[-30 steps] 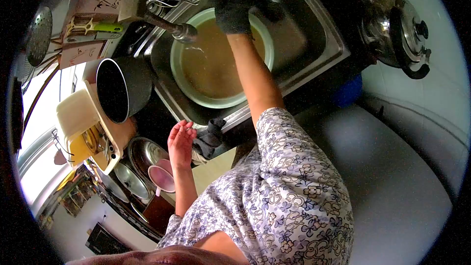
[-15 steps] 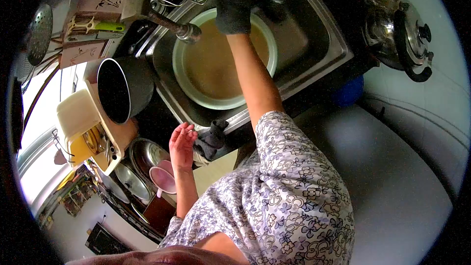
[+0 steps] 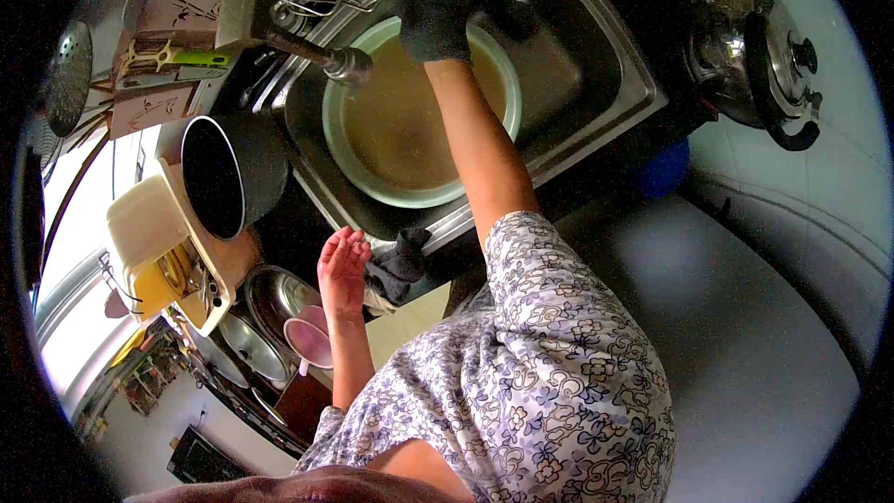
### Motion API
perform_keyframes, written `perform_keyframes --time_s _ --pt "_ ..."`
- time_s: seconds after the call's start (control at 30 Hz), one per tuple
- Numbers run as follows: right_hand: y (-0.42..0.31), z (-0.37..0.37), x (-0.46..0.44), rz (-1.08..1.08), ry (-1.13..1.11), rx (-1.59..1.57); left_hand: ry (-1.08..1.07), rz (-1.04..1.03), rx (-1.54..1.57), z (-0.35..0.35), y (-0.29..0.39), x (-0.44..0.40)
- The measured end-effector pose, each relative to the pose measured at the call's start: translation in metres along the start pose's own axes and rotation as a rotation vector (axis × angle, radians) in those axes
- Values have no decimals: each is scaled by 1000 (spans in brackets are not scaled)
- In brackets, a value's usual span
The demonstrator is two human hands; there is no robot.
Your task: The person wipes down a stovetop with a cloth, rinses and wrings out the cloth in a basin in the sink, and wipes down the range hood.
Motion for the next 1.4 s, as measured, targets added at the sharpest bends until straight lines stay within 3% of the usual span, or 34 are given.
perform_keyframes --time_s 0.03,0.13,0.17,0.27,0.43,0.53,0.57,0.63,0.67,0.73,0.77,0.83,0.93,1.2,1.33,1.4 --pt "7 0 4 -4 10 20 -3 9 7 -1 -2 0" --pt "26 -14 17 290 -112 642 -2 14 13 -6 -2 -1" --pt "55 -20 25 285 -124 674 6 17 12 -7 -2 -1" --pt "52 -13 39 360 -283 803 -23 17 24 -12 -1 -3" --pt "31 1 7 50 -347 697 -22 16 10 -7 0 -2" --pt "15 1 -5 85 -333 622 -14 19 15 -2 -4 -2" --pt "24 -2 -3 146 -304 655 -11 15 17 -1 -4 -2" --pt "19 -19 6 453 -280 1120 -3 24 32 -1 -5 -1" --pt "18 -30 16 704 -274 1556 -3 35 38 -2 -7 0" --pt "19 -32 23 783 -287 1647 -10 39 30 -2 -9 -3" --pt "17 -26 22 606 -309 1300 -14 36 26 -2 -8 -4" --pt "36 -16 26 341 -298 902 -15 35 33 -5 -5 -2" --pt "72 -10 22 97 -214 748 -24 19 48 -6 0 -3" --pt "42 -56 0 -191 -319 540 -21 6 63 3 6 4" --pt "25 -79 5 -287 -579 613 9 14 67 14 8 7" --pt "19 -84 15 -346 -814 694 28 7 73 15 13 6"
Point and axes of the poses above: each hand's wrist, its own x-axis away from the middle knuckle, its own z-axis out of the back of the hand, y = z × x, the point moved 8 cm from there along -x, towards the middle knuckle, and after that the axes turned 11 degrees about -x, right-handed, at the moved point
